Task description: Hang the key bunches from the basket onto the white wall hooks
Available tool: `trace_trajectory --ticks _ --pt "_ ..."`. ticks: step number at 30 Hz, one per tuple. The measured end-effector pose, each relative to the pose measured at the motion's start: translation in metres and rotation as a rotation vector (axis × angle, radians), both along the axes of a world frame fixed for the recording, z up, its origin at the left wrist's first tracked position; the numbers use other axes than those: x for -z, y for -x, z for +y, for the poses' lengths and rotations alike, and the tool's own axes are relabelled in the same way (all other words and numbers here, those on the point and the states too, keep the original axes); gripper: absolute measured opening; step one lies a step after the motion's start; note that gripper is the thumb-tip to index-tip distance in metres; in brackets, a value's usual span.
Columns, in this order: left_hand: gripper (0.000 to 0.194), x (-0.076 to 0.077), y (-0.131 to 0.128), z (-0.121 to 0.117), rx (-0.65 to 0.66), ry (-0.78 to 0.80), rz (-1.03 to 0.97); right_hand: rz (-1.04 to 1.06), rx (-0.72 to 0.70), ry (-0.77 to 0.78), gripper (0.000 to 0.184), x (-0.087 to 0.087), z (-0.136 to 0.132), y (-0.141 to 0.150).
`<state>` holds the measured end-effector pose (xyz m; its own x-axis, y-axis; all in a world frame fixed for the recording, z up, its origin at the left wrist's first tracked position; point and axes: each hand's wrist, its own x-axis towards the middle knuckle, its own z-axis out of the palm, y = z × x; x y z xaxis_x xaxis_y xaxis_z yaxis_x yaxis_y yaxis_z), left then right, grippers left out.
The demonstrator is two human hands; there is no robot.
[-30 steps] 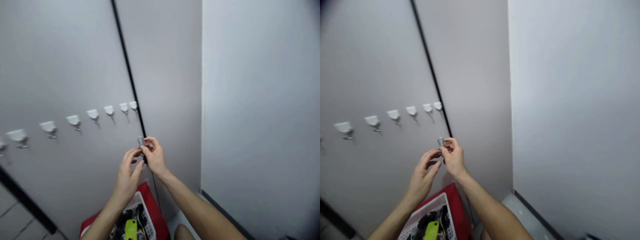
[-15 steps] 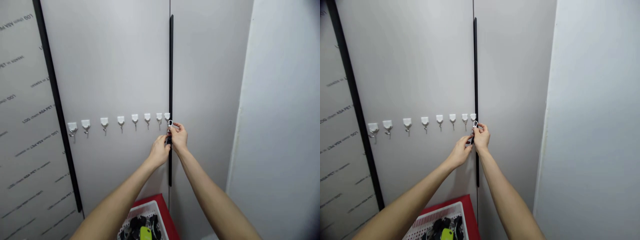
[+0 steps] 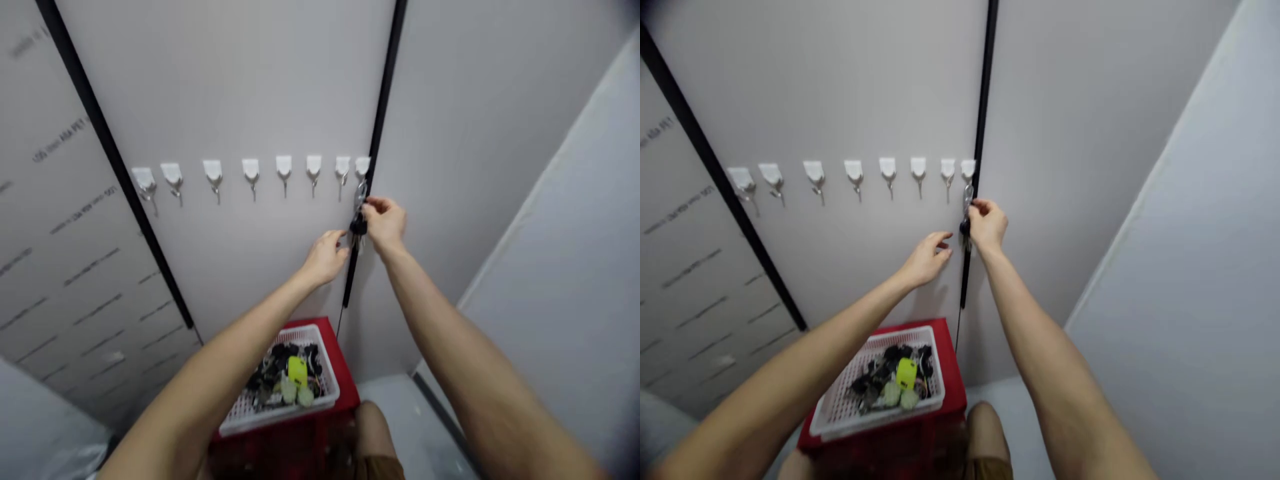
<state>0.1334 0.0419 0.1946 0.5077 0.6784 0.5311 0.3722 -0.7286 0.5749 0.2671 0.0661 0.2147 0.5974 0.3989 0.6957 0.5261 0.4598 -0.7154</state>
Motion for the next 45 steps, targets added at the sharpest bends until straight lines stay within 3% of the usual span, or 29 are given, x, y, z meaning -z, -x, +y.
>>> trace_trajectory --ticks 3,5,9,11,13,16,22,25,29,32,37,42,45 --pt "0.032 0.039 0.033 -0.003 0.007 0.088 0.009 -0.110 0.061 -0.005 0.020 0.022 -0.015 0.005" --pt "0.030 0.074 0.058 -0.010 -0.027 0.157 0.042 -0.180 0.013 0.075 0.020 0.050 -0.031 0.016" --pt "0.027 0.144 0.100 -0.034 -0.097 0.276 0.140 -0.423 -0.372 0.543 0.016 0.127 -0.065 0.048" --pt "0.029 0.167 0.111 -0.048 -0.056 0.306 0.181 -0.588 -0.501 0.728 0.017 0.161 -0.076 0.061" --pt "0.033 0.180 0.116 -0.060 0.001 0.307 0.221 -0.742 -0.519 0.838 0.020 0.185 -0.081 0.069" --pt "0.036 0.183 0.117 -0.069 0.038 0.295 0.274 -0.940 -0.457 0.923 0.026 0.198 -0.080 0.074" --pt "0.045 0.185 0.118 -0.065 0.121 0.255 0.335 -1.171 -0.396 0.982 0.027 0.199 -0.071 0.079" --pt "0.039 0.188 0.118 -0.065 0.109 0.213 0.313 -1.166 -0.418 0.987 0.020 0.202 -0.069 0.079" --pt "0.022 0.188 0.123 -0.059 -0.049 0.197 0.243 -0.980 -0.435 0.899 0.017 0.199 -0.068 0.073" --pt "0.018 0.186 0.134 -0.053 -0.128 0.207 0.244 -0.713 -0.466 0.829 0.018 0.189 -0.067 0.069" --pt "0.017 0.175 0.140 -0.055 -0.103 0.270 0.276 -0.391 -0.580 0.753 0.015 0.165 -0.067 0.073" --pt "0.032 0.151 0.114 -0.056 -0.063 0.310 0.031 -0.418 -0.673 0.642 0.014 0.133 -0.074 0.087" --pt "0.029 0.135 0.095 -0.048 -0.020 0.372 -0.094 -0.488 -0.677 0.589 0.012 0.109 -0.079 0.091"
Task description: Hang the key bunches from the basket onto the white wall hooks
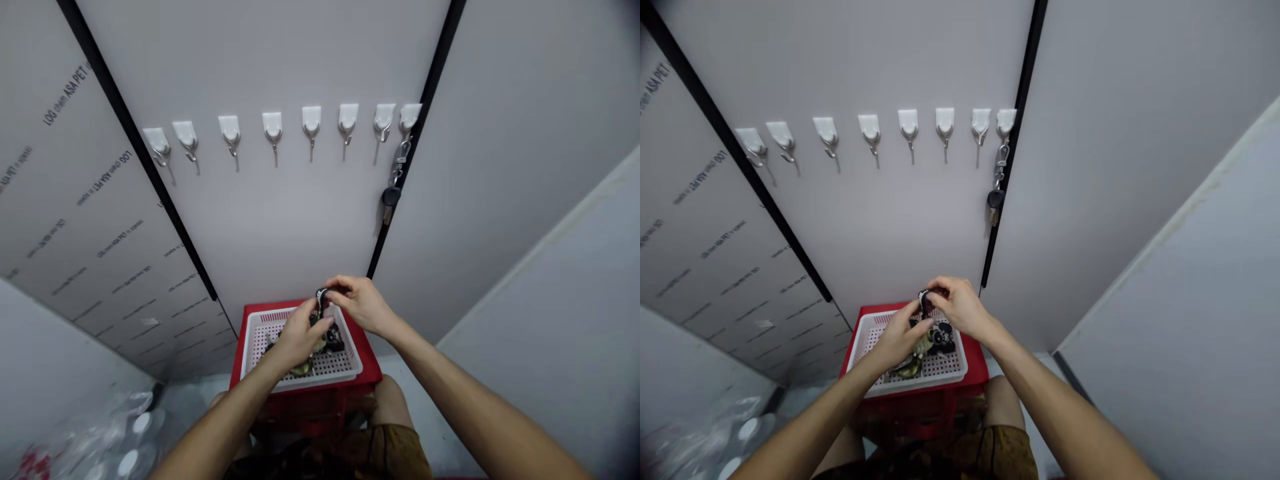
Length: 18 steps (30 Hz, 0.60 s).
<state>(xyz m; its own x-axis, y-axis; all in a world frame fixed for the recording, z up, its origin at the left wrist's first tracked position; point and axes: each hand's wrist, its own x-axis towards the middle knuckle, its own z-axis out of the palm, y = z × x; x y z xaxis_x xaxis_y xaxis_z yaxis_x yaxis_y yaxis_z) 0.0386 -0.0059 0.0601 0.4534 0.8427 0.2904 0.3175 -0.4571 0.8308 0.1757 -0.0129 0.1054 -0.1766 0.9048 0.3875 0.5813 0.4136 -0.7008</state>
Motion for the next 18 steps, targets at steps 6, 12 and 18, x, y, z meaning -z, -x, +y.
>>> trace_trajectory --ticks 6,12,18 --pt "0.026 -0.041 -0.014 0.017 0.038 0.181 -0.194 0.106 0.019 -0.063 0.011 -0.045 0.000 -0.013" --pt "0.021 -0.078 -0.020 0.018 0.126 0.304 -0.354 0.433 -0.042 -0.029 0.017 -0.081 0.004 -0.026" --pt "0.021 -0.106 -0.038 0.028 0.126 0.298 -0.505 0.427 0.046 -0.092 0.015 -0.116 0.013 -0.035"
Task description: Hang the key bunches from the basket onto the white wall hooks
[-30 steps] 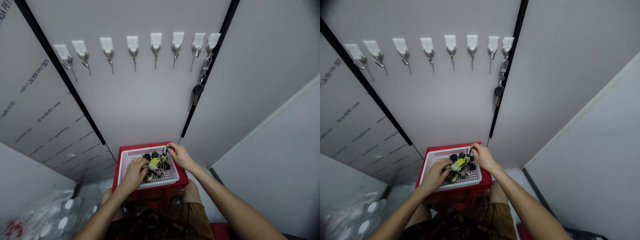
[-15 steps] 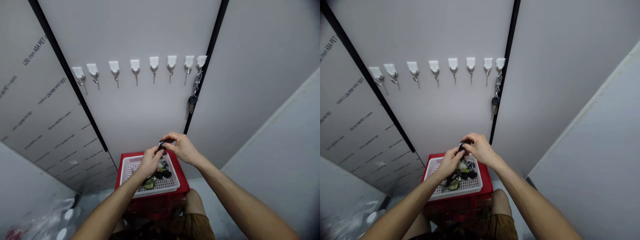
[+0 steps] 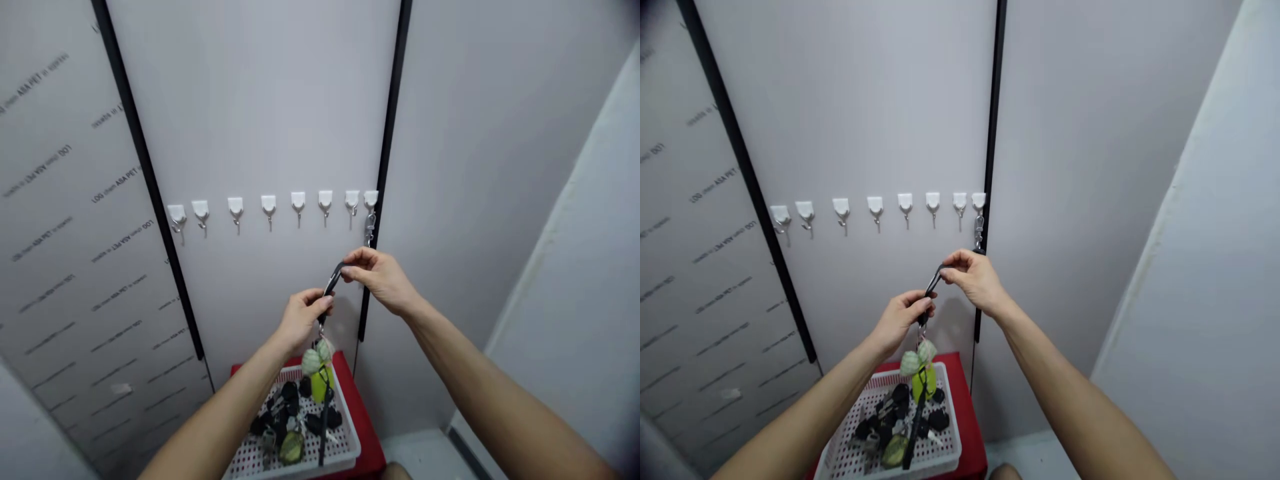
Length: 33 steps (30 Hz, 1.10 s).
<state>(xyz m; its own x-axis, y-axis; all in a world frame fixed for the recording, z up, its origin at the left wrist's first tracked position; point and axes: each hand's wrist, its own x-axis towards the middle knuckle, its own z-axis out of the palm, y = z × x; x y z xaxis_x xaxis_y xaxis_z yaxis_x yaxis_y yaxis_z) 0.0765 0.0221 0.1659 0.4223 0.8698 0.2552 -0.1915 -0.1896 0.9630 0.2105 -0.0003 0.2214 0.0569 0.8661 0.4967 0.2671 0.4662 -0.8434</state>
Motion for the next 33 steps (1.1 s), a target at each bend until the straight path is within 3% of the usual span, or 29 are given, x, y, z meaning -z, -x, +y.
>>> trace_trajectory --ticks 10,15,26,30,33 --pt "0.015 -0.064 -0.053 0.040 -0.140 -0.196 0.009 -0.245 0.442 -0.222 0.016 -0.066 0.022 -0.027" --pt "0.015 -0.077 -0.068 0.045 -0.184 -0.161 0.007 -0.452 0.582 -0.282 0.016 -0.081 0.039 -0.032" --pt "0.012 -0.051 -0.085 0.067 -0.179 -0.173 0.148 -0.832 0.634 -0.307 0.024 -0.068 0.053 -0.034" --pt "0.029 -0.040 -0.068 0.064 -0.240 -0.203 0.137 -0.835 0.645 -0.393 0.027 -0.060 0.045 -0.032" --pt "0.033 -0.013 -0.041 0.056 -0.217 -0.237 0.164 -0.742 0.670 -0.490 0.027 -0.038 0.033 -0.024"
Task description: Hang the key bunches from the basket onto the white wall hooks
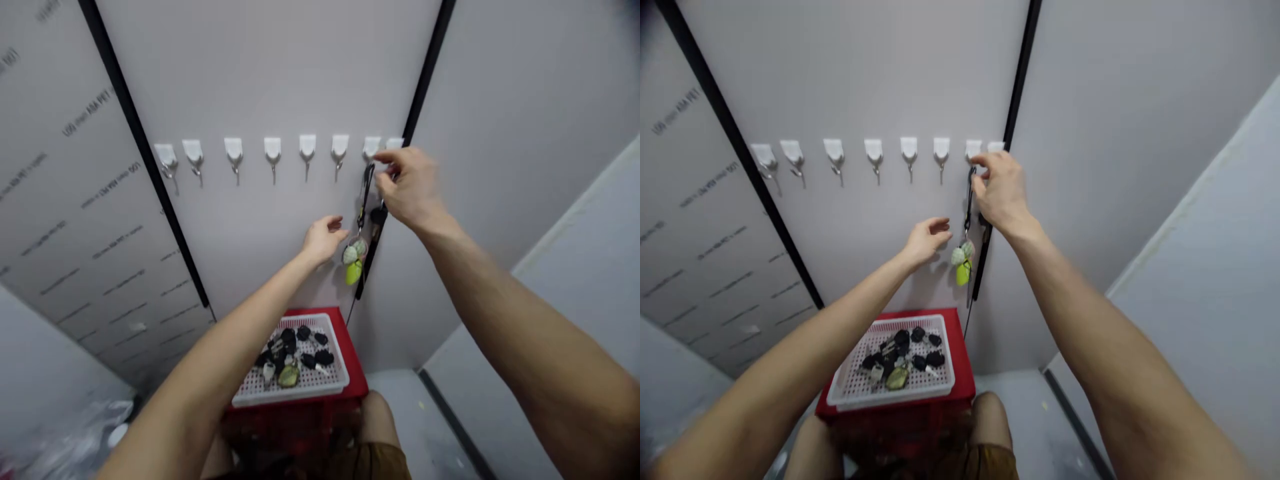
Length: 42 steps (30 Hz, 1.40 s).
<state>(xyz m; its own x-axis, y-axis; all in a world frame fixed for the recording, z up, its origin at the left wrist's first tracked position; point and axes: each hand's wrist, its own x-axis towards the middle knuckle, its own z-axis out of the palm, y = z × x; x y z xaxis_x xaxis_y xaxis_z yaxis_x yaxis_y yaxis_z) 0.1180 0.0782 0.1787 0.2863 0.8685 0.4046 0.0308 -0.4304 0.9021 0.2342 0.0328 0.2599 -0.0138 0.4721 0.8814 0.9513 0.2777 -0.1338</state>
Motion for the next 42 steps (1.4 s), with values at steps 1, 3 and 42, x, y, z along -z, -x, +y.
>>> trace_trajectory --ticks 1,3,42 --pt "0.030 0.014 0.011 -0.004 0.016 0.002 0.029 0.014 -0.031 -0.010 0.026 0.014 -0.005 0.005" --pt "0.026 0.048 0.037 -0.014 0.029 0.034 0.109 0.007 -0.130 0.070 0.024 0.051 -0.014 0.017" --pt "0.033 0.139 0.101 -0.055 0.047 0.272 -0.033 0.656 -0.595 0.896 0.017 0.186 -0.022 0.083"
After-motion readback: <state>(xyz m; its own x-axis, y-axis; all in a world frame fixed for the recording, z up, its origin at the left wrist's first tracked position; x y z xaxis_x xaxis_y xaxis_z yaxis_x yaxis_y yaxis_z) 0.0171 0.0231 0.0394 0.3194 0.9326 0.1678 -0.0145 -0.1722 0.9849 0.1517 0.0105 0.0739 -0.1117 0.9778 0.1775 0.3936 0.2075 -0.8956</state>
